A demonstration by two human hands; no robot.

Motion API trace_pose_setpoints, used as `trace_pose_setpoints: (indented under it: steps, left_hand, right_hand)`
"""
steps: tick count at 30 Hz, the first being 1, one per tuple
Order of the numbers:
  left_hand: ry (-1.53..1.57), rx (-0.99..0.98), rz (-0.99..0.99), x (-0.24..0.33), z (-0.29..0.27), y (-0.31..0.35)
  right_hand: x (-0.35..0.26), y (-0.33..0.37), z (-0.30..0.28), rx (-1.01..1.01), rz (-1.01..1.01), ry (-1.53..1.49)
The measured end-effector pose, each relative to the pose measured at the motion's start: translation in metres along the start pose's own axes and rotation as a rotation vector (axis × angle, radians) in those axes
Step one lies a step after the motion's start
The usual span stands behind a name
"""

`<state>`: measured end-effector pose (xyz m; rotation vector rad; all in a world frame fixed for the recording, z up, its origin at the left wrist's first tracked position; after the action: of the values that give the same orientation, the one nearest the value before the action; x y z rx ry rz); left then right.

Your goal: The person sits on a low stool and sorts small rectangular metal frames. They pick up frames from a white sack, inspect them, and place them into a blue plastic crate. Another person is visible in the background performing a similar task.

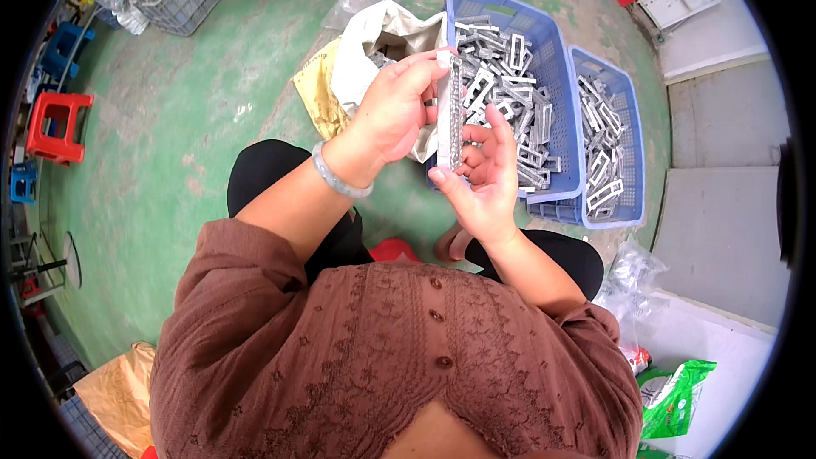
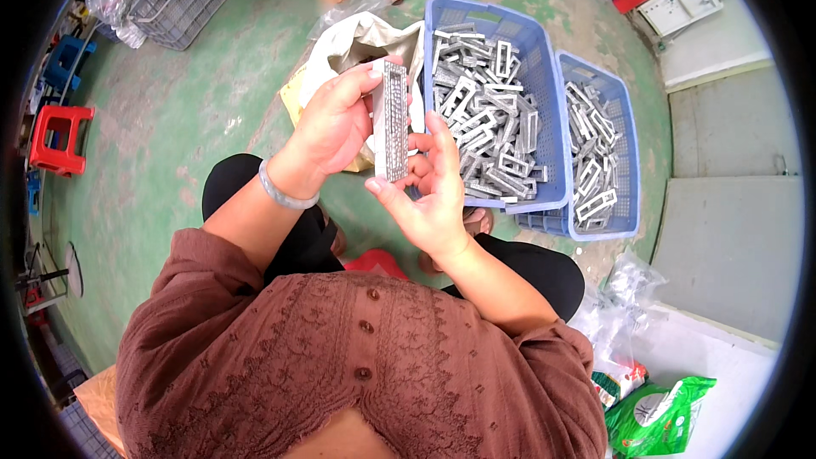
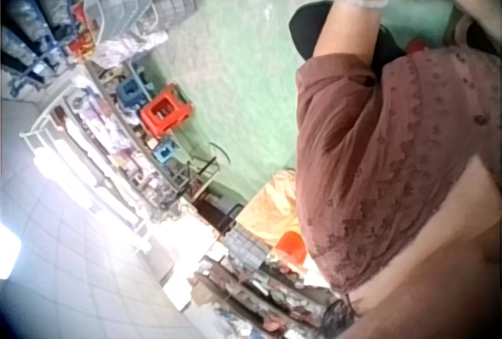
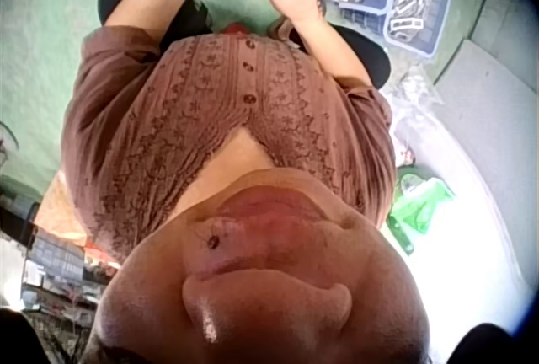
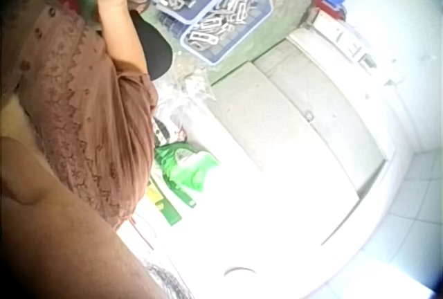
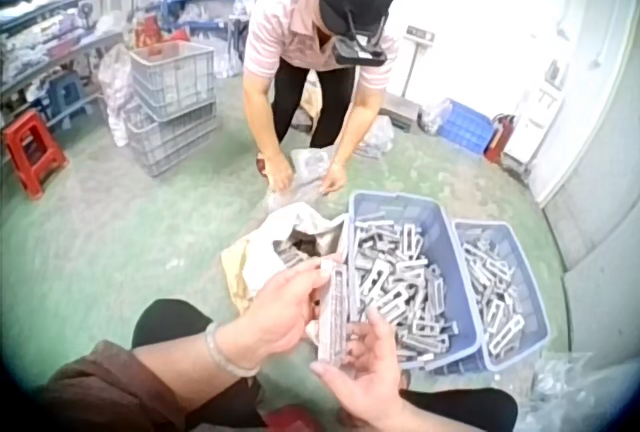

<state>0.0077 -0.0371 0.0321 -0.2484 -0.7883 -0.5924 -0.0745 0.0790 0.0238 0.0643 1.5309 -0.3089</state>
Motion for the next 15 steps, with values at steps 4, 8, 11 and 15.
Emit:
trace_pose_setpoints:
  steps: [4,8,11,15]
  left_hand:
    - [0.0,-0.005,-0.009,-0.0017,-0.0025,-0.0008]
    - [0.012,-0.018,-0.021,-0.0006,-0.0034,-0.0006]
    - [0.029,-0.023,-0.014,0.0,-0.0016,0.0001]
    - [0.04,-0.006,-0.031,-0.0018,-0.0025,0.0001]
  right_hand:
    - [-0.0006,0.0,0.0003,0.008,0.023,-0.025]
    - [-0.0008,-0.0005,0.0011,0.008,0.056,-0.045]
    - [0.0002,-0.0007,0.0003,0.014,0.079,-0.089]
    - [0.0025,-0.0002,0.0004,0.009,0.098,-0.115]
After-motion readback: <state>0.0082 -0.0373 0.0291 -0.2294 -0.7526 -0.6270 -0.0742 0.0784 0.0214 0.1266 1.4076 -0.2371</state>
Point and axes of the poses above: each hand's wrist, its own y-axis away from the middle knuckle, its own z-axis out of the palm, x = y × z, the point moved 3 cm from there along -y, towards the middle knuckle, and after that the axes turned 10 degrees about z, right-handed, at the moved point
